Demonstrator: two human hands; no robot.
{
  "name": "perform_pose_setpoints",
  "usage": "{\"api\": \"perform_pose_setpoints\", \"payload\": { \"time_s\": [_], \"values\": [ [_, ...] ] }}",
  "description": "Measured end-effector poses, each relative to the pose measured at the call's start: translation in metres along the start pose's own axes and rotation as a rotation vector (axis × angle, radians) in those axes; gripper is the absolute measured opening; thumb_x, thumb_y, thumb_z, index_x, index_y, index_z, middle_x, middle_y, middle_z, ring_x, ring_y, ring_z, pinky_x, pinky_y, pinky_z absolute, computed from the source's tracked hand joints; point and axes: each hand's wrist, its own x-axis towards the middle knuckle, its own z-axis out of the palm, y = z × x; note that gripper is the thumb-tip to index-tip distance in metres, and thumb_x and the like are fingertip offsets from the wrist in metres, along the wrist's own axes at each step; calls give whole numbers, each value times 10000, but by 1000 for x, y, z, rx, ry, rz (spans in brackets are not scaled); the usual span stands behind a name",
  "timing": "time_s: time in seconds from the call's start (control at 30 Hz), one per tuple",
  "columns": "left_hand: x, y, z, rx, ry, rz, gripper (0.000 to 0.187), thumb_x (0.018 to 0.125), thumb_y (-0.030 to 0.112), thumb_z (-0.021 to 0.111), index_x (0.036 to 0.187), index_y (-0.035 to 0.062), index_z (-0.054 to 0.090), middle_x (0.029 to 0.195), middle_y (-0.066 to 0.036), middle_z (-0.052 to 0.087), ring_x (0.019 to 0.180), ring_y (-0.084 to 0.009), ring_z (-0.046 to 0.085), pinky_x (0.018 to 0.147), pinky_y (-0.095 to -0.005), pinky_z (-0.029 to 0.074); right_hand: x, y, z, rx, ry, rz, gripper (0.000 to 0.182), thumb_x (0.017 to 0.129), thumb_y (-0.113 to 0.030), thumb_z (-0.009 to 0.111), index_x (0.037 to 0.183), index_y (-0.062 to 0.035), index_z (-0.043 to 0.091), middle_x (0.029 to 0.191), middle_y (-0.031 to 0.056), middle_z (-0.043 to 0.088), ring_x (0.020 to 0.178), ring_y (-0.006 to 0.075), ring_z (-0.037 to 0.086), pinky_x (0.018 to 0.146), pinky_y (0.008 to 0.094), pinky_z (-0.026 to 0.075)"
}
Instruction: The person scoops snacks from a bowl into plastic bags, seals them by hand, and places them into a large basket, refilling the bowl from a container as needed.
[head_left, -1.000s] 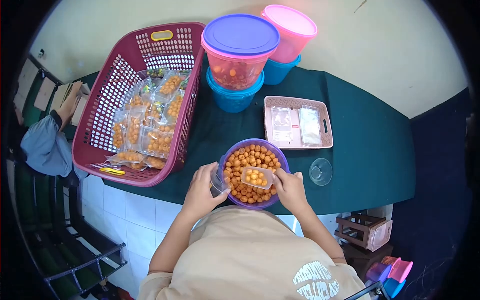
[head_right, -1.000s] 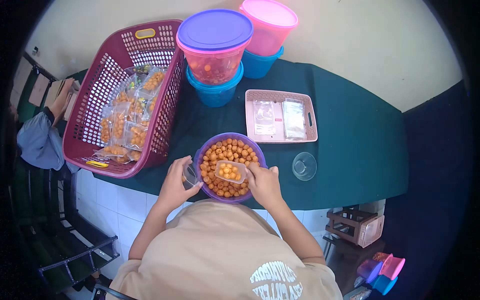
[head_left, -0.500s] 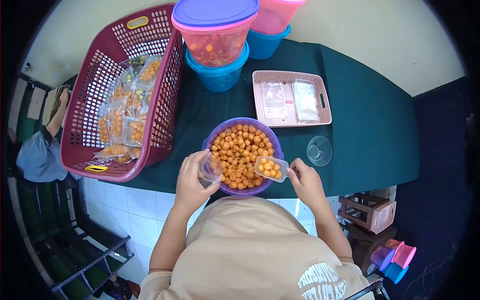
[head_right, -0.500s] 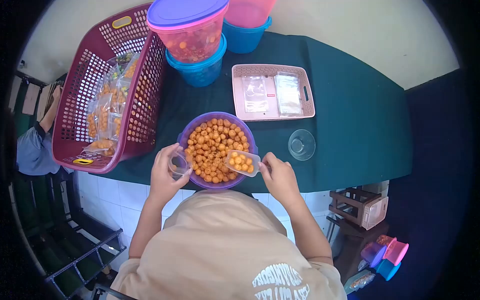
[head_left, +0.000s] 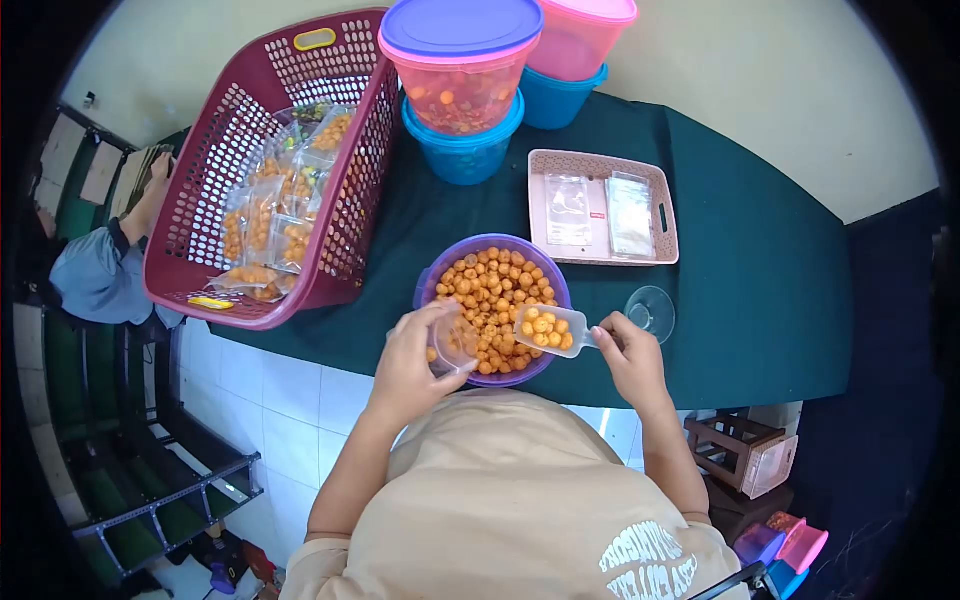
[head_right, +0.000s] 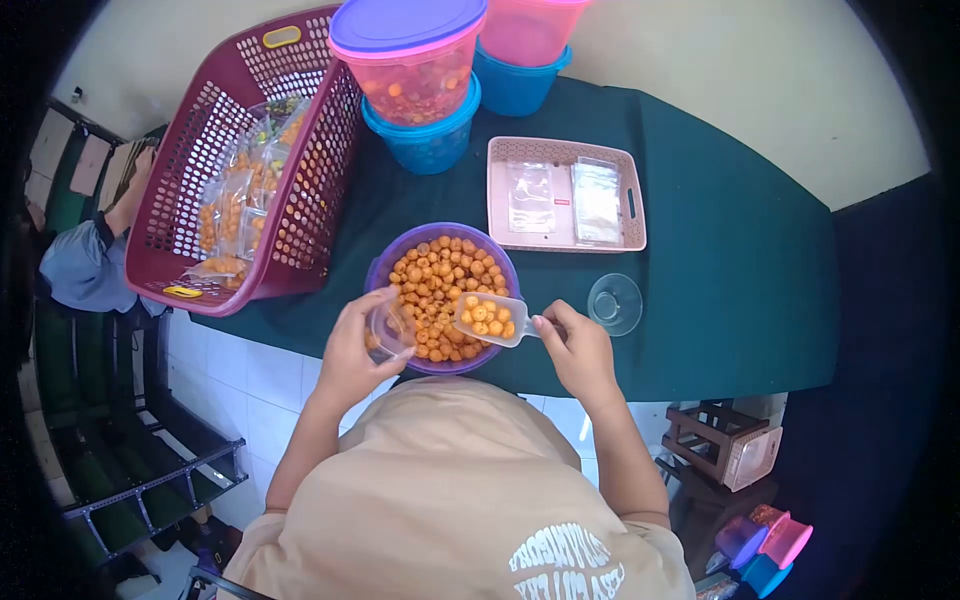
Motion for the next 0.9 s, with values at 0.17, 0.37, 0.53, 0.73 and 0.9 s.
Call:
{"api": "perform_pose_setpoints", "payload": {
  "time_s": [0.17,0.37,0.53,0.73,0.9],
  "values": [
    [8,-10,0,7,-143,8,660,691,152,770,1271,66,467,1297,-121,539,1221,-317,481,1055,-419,342,-1,-45,2,60,28,-82,202,881,-220,638,864,-22,609,719,131,646,609,222,623,571,312,463],
    [22,-12,-11,-43,-235,66,737,680,169,778,1328,75,440,1319,-123,508,1238,-305,459,1063,-420,331,0,-68,11,-91,-32,-14,182,862,-191,667,844,-19,613,758,124,674,656,215,664,603,302,497],
    [25,-22,-16,-51,-282,111,754,674,199,790,1327,75,434,1305,-128,513,1226,-308,466,1055,-434,328,-6,-80,20,-81,41,-8,151,851,-127,680,847,8,613,727,103,669,665,150,658,611,276,498],
    [31,-28,-24,-78,-271,140,755,672,213,792,1320,67,435,1279,-135,522,1200,-313,479,1037,-440,338,0,-99,26,-188,54,-16,163,842,-176,678,831,-30,607,755,121,676,642,235,677,582,315,507],
    [41,-24,-29,-211,-356,140,731,678,198,776,1309,43,439,1255,-160,530,1167,-329,505,998,-418,394,8,-134,13,-412,14,-255,199,814,-208,702,788,-54,579,679,89,633,612,239,634,539,347,475]
  ]
}}
